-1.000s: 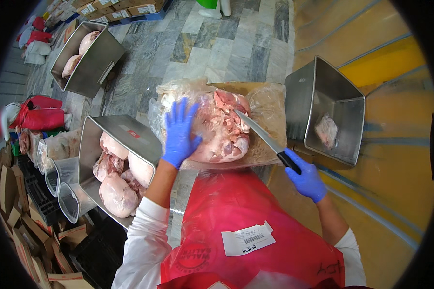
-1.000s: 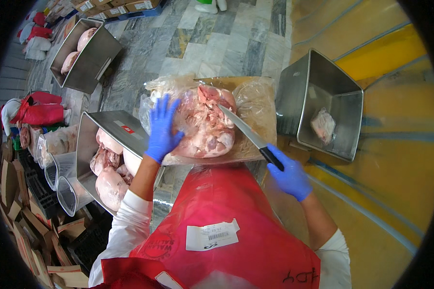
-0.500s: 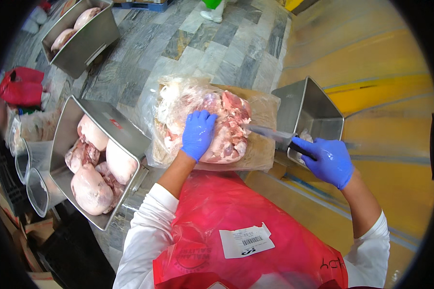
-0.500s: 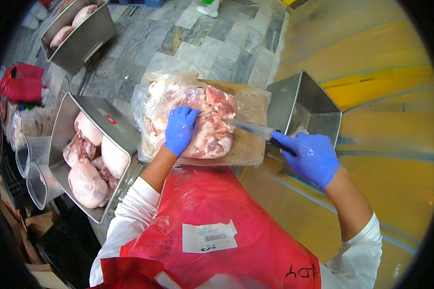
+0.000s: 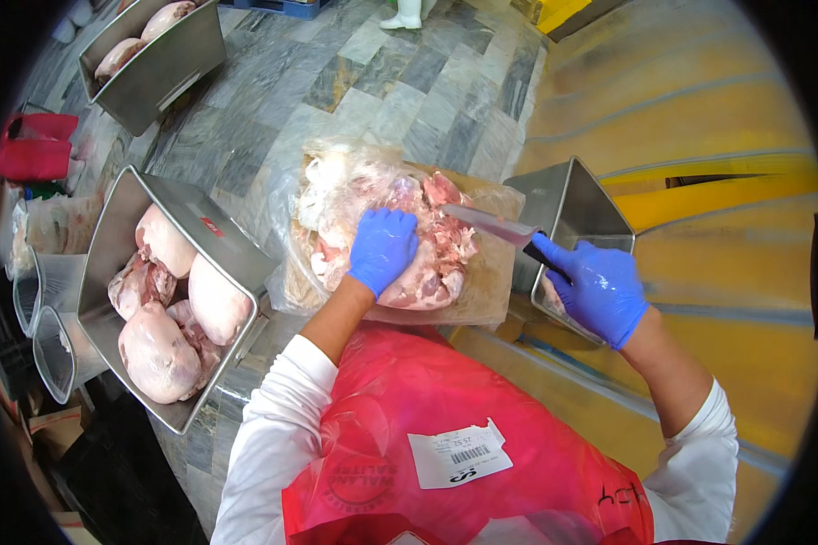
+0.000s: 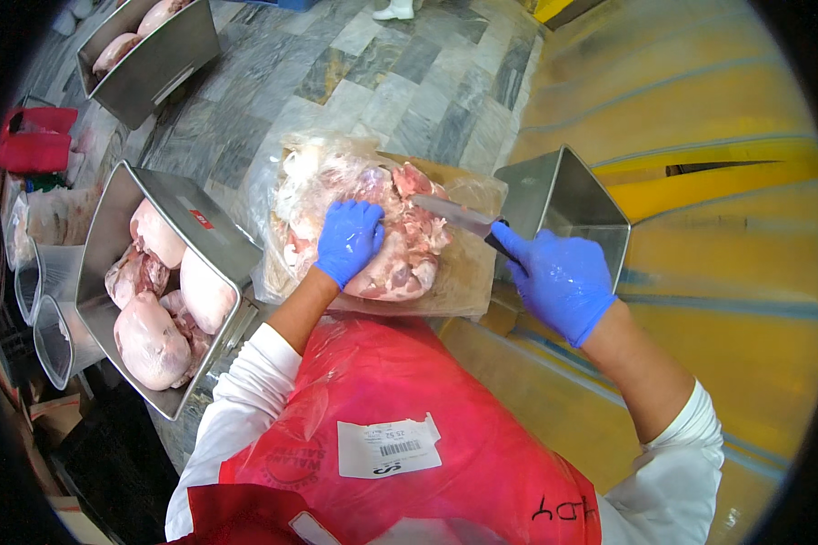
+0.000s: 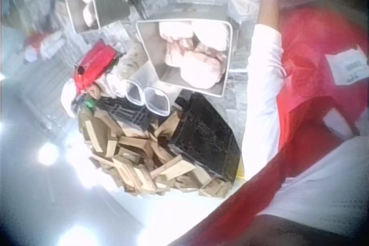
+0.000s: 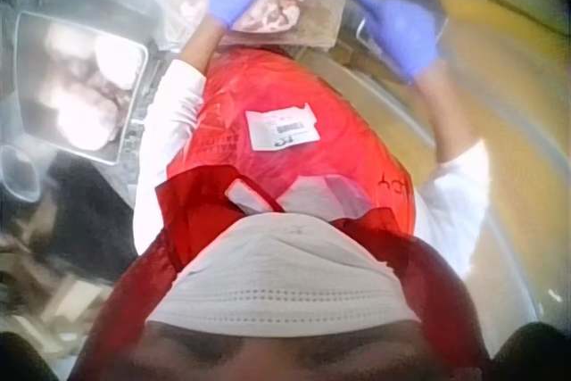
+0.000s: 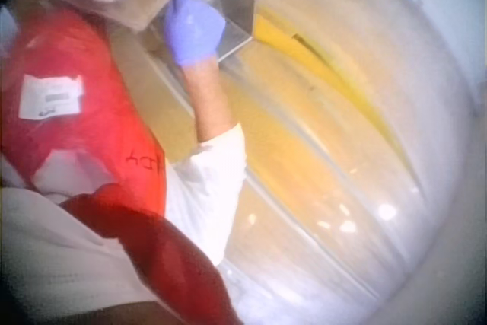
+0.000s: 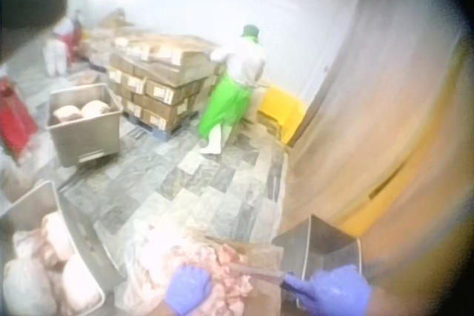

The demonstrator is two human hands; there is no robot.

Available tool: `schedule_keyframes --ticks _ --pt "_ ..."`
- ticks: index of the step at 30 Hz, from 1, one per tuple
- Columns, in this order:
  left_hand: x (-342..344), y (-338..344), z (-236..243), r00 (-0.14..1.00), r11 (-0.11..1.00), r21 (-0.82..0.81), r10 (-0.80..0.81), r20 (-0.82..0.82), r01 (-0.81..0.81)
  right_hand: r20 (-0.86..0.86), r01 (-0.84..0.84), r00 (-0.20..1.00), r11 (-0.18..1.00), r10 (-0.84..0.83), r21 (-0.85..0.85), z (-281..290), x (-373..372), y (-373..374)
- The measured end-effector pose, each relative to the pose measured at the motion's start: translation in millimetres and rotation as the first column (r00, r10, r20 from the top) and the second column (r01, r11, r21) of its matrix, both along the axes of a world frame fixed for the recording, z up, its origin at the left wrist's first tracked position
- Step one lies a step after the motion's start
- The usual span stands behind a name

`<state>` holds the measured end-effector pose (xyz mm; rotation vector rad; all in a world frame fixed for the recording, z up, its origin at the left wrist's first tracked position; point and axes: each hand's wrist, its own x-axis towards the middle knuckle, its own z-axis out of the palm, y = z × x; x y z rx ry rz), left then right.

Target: The person unwraps a large piece of pork from plastic packaging and uses a knife to trim fat and cut the meat into smaller pieces on a cutting board. The trimmed pieces are placed into a metal bin nearby.

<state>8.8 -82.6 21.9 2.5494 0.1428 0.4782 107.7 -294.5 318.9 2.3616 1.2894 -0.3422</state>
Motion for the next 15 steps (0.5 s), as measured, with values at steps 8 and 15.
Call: schedule_keyframes --ticks 8,15 --pt "-20.9 17.2 11.7 0.951 0.951 0.047 0.307 -0.039 -0.305 0.018 -0.15 0.988 0.985 0.153 -0.084 26.1 25.4 29.0" --pt "-16.2 16.5 5.1 0.864 0.889 0.068 0.456 -0.214 -0.452 -0.032 -0.243 0.97 0.965 0.241 -0.1 29.3 47.2 53.2"
